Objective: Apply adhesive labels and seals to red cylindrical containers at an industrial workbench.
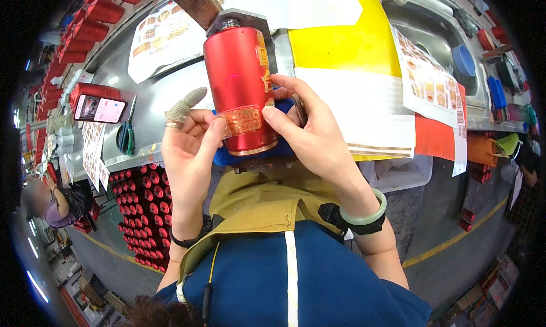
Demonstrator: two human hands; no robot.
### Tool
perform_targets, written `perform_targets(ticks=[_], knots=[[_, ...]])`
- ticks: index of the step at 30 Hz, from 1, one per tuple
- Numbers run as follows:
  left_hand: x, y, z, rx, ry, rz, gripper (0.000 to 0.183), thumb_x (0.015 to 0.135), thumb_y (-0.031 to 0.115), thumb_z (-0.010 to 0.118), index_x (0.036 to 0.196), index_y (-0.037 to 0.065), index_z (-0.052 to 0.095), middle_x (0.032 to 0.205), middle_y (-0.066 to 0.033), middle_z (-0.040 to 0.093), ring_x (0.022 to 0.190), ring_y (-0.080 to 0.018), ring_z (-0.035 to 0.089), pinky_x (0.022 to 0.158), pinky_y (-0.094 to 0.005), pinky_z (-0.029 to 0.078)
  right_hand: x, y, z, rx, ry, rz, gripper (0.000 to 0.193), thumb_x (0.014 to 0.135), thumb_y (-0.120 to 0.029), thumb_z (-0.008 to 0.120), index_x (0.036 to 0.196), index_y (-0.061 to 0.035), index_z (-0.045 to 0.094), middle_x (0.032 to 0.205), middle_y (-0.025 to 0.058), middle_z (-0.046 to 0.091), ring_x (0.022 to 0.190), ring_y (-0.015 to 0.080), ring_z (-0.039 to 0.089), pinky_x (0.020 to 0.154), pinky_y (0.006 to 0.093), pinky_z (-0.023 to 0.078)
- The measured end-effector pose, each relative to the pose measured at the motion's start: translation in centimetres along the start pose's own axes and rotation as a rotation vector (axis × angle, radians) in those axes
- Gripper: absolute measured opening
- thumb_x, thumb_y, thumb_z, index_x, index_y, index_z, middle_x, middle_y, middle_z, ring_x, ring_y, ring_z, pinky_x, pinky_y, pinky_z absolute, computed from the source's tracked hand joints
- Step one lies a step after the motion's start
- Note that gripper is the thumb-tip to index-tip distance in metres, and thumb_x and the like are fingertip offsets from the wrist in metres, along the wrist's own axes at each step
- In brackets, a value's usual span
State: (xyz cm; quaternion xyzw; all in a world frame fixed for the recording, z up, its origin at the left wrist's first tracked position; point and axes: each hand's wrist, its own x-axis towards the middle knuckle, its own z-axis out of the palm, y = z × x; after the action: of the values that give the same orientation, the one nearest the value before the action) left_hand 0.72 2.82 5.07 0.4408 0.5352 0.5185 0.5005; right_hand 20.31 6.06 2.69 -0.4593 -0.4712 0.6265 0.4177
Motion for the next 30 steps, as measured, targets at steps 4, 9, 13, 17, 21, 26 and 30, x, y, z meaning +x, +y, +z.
perform_targets(ticks=[4,9,13,17,21,26,30], knots=[[-0.4,0.8,0.5,-0.105,-0.013,0.066,0.051,0.097,-0.006,0.064,0.145,-0.003,0.046,0.102,-0.0038,0.06,0.09,-0.0086,0.059,0.076,-0.0218,0.048,0.4,-0.5,-0.4,-0.047,-0.011,0.016,0.05,0.094,-0.012,0.073,0.139,0.002,0.056,0.112,0.0049,0.062,0.065,0.0005,0.039,0.059,0.0187,0.037],[-0.5,1.2,0.6,-0.158,-0.065,0.063,0.046,0.097,-0.006,0.064,0.139,-0.005,0.046,0.105,-0.0047,0.058,0.098,-0.0106,0.062,0.094,-0.028,0.054,0.7,-0.5,-0.8,-0.073,-0.024,0.023,0.05,0.092,-0.011,0.076,0.137,0.0014,0.058,0.109,0.0059,0.064,0.063,0.0003,0.039,0.057,0.0193,0.036],[-0.6,1.1,0.6,-0.154,-0.043,0.069,0.046,0.097,-0.006,0.064,0.14,-0.005,0.046,0.105,-0.0048,0.058,0.099,-0.0112,0.063,0.094,-0.0285,0.054,0.8,-0.8,-0.9,-0.086,-0.034,0.03,0.051,0.09,-0.011,0.077,0.136,0.0016,0.06,0.107,0.0062,0.066,0.061,0.0004,0.038,0.055,0.0199,0.036],[-0.3,0.6,0.4,-0.114,0.001,0.053,0.05,0.097,-0.004,0.065,0.144,-0.003,0.047,0.101,-0.0033,0.061,0.091,-0.0089,0.061,0.078,-0.0224,0.049,0.8,-0.9,-0.9,-0.095,-0.031,0.04,0.051,0.089,-0.01,0.077,0.135,0.0017,0.06,0.108,0.0064,0.066,0.061,0.0005,0.038,0.055,0.0201,0.036],[-0.1,-0.2,-0.1,-0.076,0.038,-0.016,0.048,0.098,-0.002,0.065,0.144,-0.003,0.048,0.102,-0.0034,0.062,0.093,-0.01,0.064,0.078,-0.0227,0.05,0.8,-0.8,-0.7,-0.097,-0.019,0.021,0.05,0.089,-0.009,0.076,0.135,0.0015,0.06,0.108,0.0069,0.066,0.061,0.0003,0.038,0.055,0.0199,0.036],[-0.1,-0.4,-0.2,-0.067,0.028,-0.037,0.047,0.099,0.001,0.066,0.143,-0.002,0.05,0.103,-0.0035,0.063,0.095,-0.0105,0.065,0.077,-0.0221,0.049,0.8,-0.7,-0.7,-0.073,-0.021,0.032,0.049,0.089,-0.008,0.076,0.135,0.0017,0.06,0.109,0.0073,0.065,0.062,0.0001,0.038,0.056,0.02,0.037],[-0.1,-0.1,-0.1,-0.063,0.03,-0.011,0.047,0.099,0.001,0.066,0.143,-0.002,0.05,0.103,-0.0034,0.063,0.094,-0.0102,0.065,0.076,-0.0219,0.048,0.8,-1.0,-0.7,-0.064,-0.017,0.056,0.049,0.089,-0.008,0.076,0.135,0.0015,0.061,0.109,0.0068,0.065,0.063,0.0004,0.039,0.057,0.0198,0.038]])
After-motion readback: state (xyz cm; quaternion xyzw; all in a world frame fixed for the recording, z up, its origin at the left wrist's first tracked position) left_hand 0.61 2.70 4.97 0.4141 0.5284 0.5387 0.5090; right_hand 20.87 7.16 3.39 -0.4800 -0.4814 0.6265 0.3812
